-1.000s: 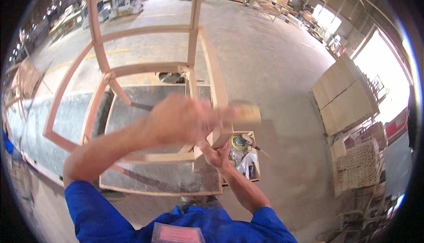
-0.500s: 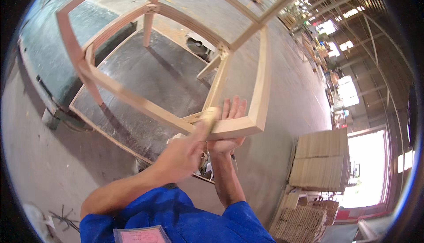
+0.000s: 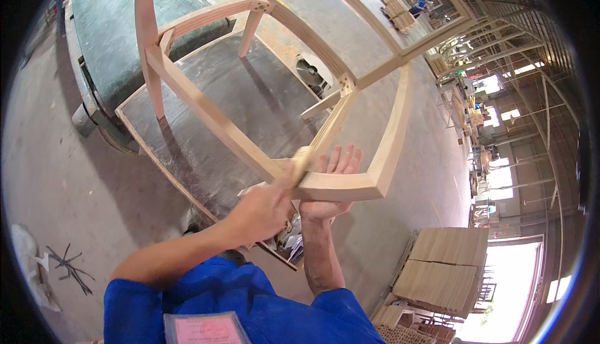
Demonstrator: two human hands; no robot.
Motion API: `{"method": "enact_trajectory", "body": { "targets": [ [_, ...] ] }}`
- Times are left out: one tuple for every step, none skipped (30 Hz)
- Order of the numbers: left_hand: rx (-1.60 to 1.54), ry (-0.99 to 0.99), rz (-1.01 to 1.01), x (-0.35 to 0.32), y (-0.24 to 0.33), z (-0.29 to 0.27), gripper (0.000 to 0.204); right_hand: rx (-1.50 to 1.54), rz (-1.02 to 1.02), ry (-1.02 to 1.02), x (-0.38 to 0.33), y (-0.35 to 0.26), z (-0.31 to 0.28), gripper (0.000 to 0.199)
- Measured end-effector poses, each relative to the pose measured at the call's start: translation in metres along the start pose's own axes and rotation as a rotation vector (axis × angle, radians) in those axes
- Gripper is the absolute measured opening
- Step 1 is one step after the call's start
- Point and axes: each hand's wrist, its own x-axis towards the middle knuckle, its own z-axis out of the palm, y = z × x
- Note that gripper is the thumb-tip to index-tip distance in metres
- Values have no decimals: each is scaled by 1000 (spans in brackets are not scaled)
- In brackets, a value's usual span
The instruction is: The person sands the wooden frame of a chair using a sanding block. They systematically smooth the edges and surfaces of the chair's legs and backrest, frequently rotating the chair to access different sides.
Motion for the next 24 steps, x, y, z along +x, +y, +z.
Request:
{"method": "enact_trajectory", "body": {
  "targets": [
    [-10, 28, 25, 0, -14, -3, 62, 43, 17, 6, -1, 0, 15, 83],
    [-31, 36, 48, 1, 2, -12, 63, 68, 35, 27, -3, -3, 19, 83],
    [90, -61, -2, -1, 27, -6, 61, -31, -7, 3, -1, 4, 6, 85],
    [14, -17, 105, 3, 42, 1, 61, -133, -55, -22, 2, 2, 4, 86],
    [-64, 26, 212, 5, 53, 8, 61, -107, -34, -10, 2, 1, 2, 86],
    [-99, 31, 243, 4, 45, 9, 61, -81, -13, 5, 2, 2, 1, 86],
    [-145, 35, 267, 2, 38, 11, 61, -56, 6, 21, 0, 2, 1, 86],
    [-149, 36, 240, -1, 16, 9, 61, -31, 25, 40, -1, 3, 0, 86],
    [-142, 42, 218, -2, -8, 7, 62, 5, 39, 55, -2, 1, 4, 86],
    [-142, 43, 191, -3, -12, 0, 62, 33, 57, 74, -3, 0, 6, 86],
    [-103, 37, 300, -1, -14, -4, 61, 47, 62, 92, -6, -5, 11, 83],
    [-65, 40, 406, 2, -17, -9, 60, 133, 61, 113, 0, -7, 8, 82],
    [-20, 43, 516, 6, -17, -12, 59, 217, 48, 133, 13, -14, 2, 81],
    [20, 47, 628, 12, -18, -16, 59, 297, 35, 151, 30, -23, -7, 80],
    [-35, -6, 677, 24, -21, -17, 52, -460, -199, 116, 48, -36, -27, 76],
    [-30, -38, 697, 39, -22, -20, 51, -555, -171, 155, 73, -53, -24, 72],
    [-26, -66, 717, 55, -23, -25, 49, -653, -141, 184, 98, -72, -18, 69],
    [-14, -90, 733, 71, -25, -29, 48, -80, 105, 287, 128, -93, 10, 65],
    [-83, -115, 718, 86, -17, -21, 48, -238, 187, 268, 149, -105, -1, 65],
    [-156, -131, 694, 99, -8, -12, 48, -334, 233, 264, 155, -110, -7, 66],
    [-257, -103, 670, 113, -10, -10, 50, -400, 307, 207, 168, -99, 1, 67],
    [-384, -94, 660, 126, -8, -3, 52, -426, 316, 189, 171, -93, 4, 68],
    [-510, -85, 649, 132, -9, 1, 54, -410, 340, 162, 171, -91, 5, 70],
    [-407, -65, 743, 127, -19, 2, 55, -394, 362, 133, 171, -89, 7, 72]
  ]
}}
